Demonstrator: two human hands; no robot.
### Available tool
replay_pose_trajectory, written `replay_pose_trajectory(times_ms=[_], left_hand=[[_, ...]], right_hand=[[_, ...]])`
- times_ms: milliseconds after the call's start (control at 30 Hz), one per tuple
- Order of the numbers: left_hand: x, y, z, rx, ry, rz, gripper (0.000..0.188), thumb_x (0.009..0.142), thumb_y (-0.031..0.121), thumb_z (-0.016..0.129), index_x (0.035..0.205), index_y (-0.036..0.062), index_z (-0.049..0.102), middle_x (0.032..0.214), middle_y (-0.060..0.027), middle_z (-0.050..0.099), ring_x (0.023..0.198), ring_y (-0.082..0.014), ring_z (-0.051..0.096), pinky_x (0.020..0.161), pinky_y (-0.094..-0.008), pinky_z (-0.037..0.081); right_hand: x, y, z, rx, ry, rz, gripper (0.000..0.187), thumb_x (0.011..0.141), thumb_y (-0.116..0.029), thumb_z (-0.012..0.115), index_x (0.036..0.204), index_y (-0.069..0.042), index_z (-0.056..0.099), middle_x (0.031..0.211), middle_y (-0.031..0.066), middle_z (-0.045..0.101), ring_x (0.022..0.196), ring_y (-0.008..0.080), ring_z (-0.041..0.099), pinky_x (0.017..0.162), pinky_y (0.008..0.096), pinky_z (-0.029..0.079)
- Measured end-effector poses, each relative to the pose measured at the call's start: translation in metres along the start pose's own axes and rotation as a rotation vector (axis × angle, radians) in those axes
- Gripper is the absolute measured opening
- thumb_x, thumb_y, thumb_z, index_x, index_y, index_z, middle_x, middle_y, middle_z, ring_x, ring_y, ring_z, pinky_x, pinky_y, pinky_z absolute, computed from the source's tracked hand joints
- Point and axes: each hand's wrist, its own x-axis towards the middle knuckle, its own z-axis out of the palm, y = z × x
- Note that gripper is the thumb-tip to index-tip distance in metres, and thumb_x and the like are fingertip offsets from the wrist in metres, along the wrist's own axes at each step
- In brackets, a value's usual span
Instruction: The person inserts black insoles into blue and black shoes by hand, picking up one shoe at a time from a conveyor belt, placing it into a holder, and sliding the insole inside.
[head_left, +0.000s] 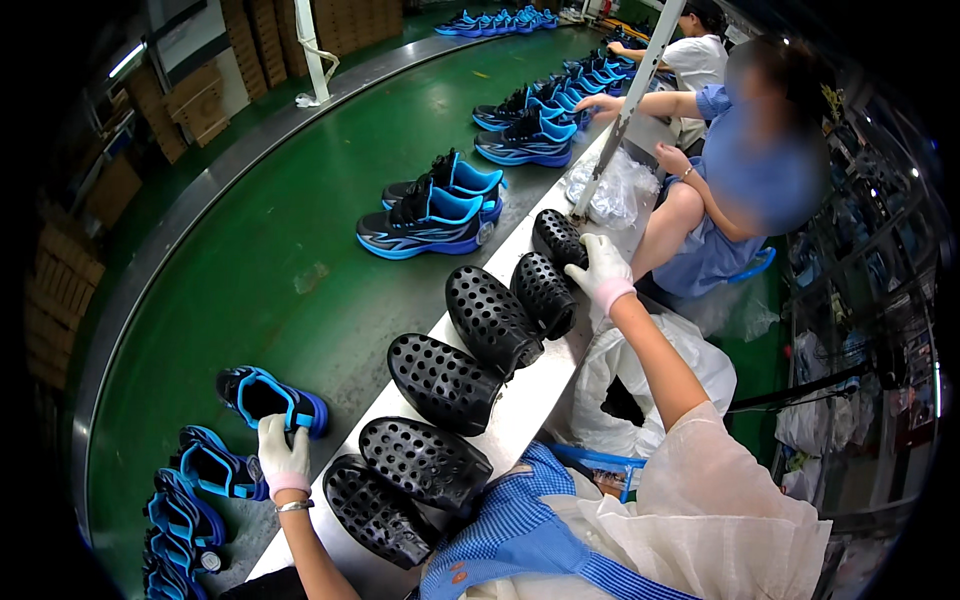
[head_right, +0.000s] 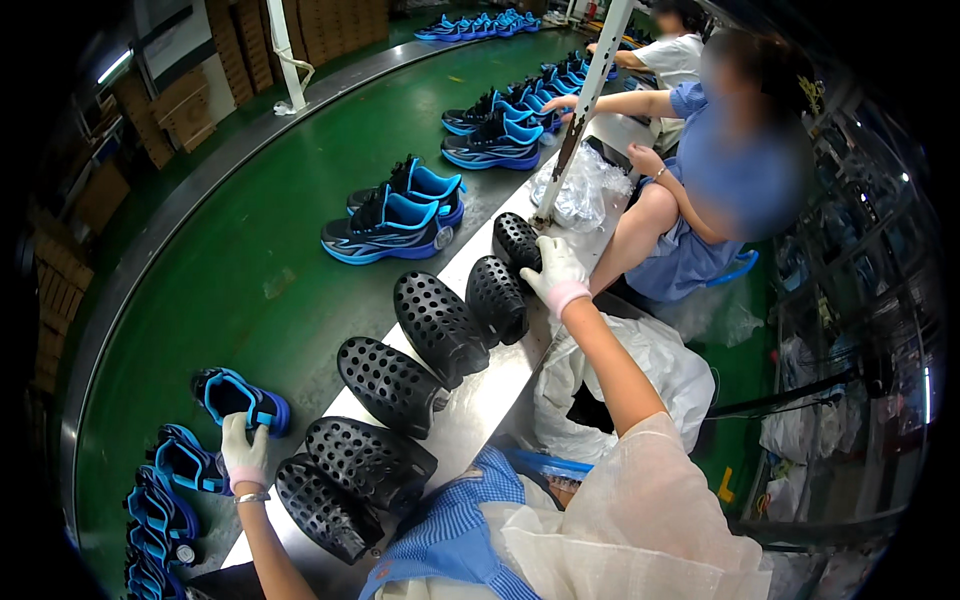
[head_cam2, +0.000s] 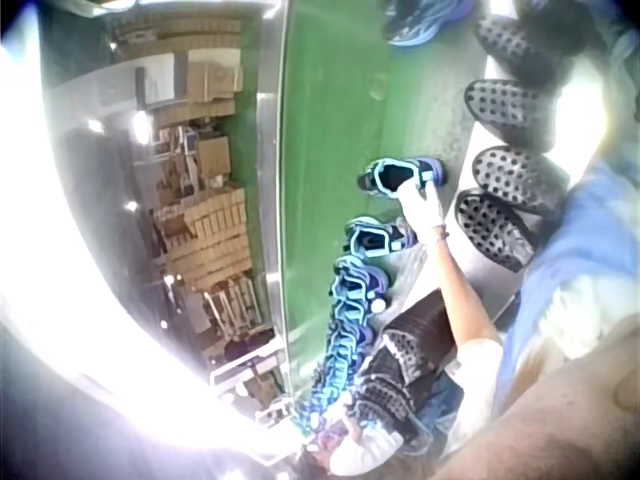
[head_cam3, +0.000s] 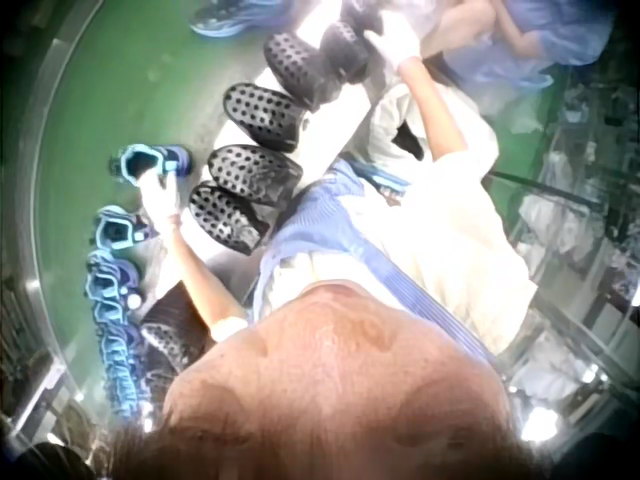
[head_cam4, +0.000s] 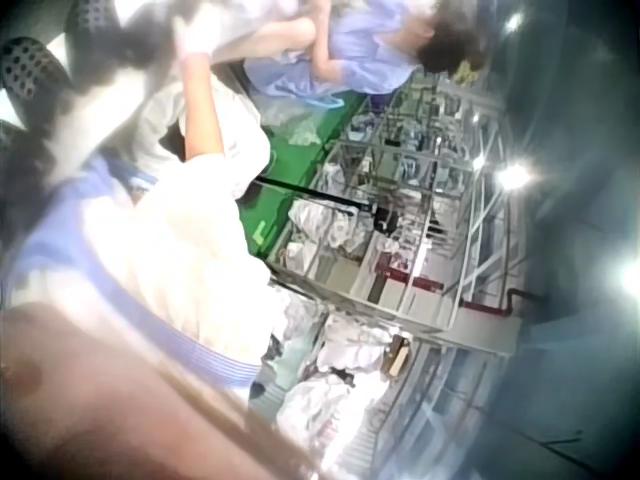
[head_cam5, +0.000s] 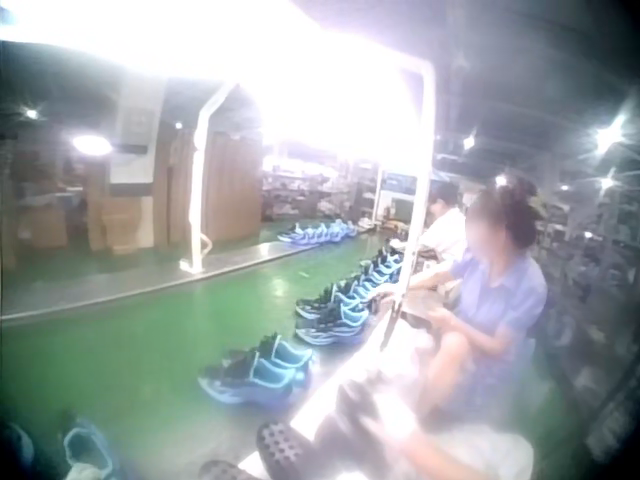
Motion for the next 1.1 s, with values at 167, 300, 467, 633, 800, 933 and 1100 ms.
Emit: replay_pose_trajectory(times_ms=[167,300,467,633,800,933,1100], left_hand=[[-0.003,-0.001,0.001,-0.038,0.058,-0.009,0.012,0.08,0.008,0.065,0.089,0.0009,0.06,0.089,-0.013,0.056,0.078,-0.0306,0.056,0.072,-0.0356,0.046],[-0.002,0.0,-0.001,-0.051,0.054,-0.014,0.012,0.08,0.008,0.065,0.089,0.0015,0.061,0.088,-0.0131,0.056,0.077,-0.0305,0.056,0.071,-0.0358,0.047],[0.002,0.005,0.0,-0.083,-0.033,0.098,0.014,0.077,0.006,0.067,0.089,0.0022,0.061,0.09,-0.0137,0.057,0.079,-0.0305,0.058,0.072,-0.0356,0.048],[0.007,0.014,0.005,-0.122,-0.043,0.033,0.013,0.078,0.006,0.066,0.09,0.0015,0.062,0.091,-0.0134,0.057,0.079,-0.0288,0.059,0.071,-0.0336,0.048],[-0.003,0.001,0.008,-0.101,-0.06,0.03,0.014,0.081,0.011,0.063,0.09,0.0005,0.06,0.094,-0.0152,0.057,0.087,-0.0335,0.056,0.08,-0.0376,0.047],[-0.007,-0.001,0.009,-0.084,-0.043,0.029,0.015,0.082,0.013,0.063,0.091,0.0006,0.06,0.097,-0.0157,0.056,0.088,-0.0341,0.057,0.081,-0.0379,0.047],[-0.01,0.008,-0.003,-0.07,-0.081,0.041,0.02,0.082,0.014,0.063,0.097,0.0023,0.062,0.105,-0.0152,0.058,0.093,-0.0333,0.059,0.083,-0.0374,0.048]], right_hand=[[0.001,0.0,-0.006,0.014,-0.058,0.007,0.052,0.075,-0.033,0.075,0.117,-0.011,0.053,0.113,0.0143,0.055,0.109,0.0328,0.055,0.092,0.0425,0.047],[0.002,0.004,-0.002,0.036,-0.003,-0.044,0.049,0.075,-0.031,0.075,0.114,-0.011,0.053,0.111,0.0147,0.056,0.106,0.0333,0.057,0.091,0.0422,0.047],[0.003,0.0,-0.003,0.03,-0.014,-0.048,0.047,0.074,-0.029,0.075,0.111,-0.011,0.054,0.111,0.0139,0.056,0.105,0.0329,0.057,0.089,0.042,0.047],[0.005,0.003,-0.007,0.021,-0.066,-0.06,0.05,0.075,-0.033,0.076,0.114,-0.01,0.053,0.111,0.0135,0.055,0.108,0.0317,0.055,0.093,0.0416,0.046],[0.003,0.003,-0.017,0.06,-0.078,-0.062,0.048,0.075,-0.034,0.075,0.11,-0.009,0.055,0.109,0.0137,0.056,0.107,0.0315,0.056,0.092,0.0405,0.046],[-0.004,0.002,-0.034,0.133,-0.008,-0.06,0.045,0.073,-0.033,0.075,0.105,-0.008,0.056,0.106,0.0144,0.057,0.104,0.0321,0.056,0.09,0.0405,0.047],[-0.012,-0.014,-0.06,0.228,0.127,-0.172,0.043,0.073,-0.028,0.076,0.102,-0.005,0.054,0.1,0.0152,0.057,0.097,0.0319,0.058,0.084,0.0389,0.047]])
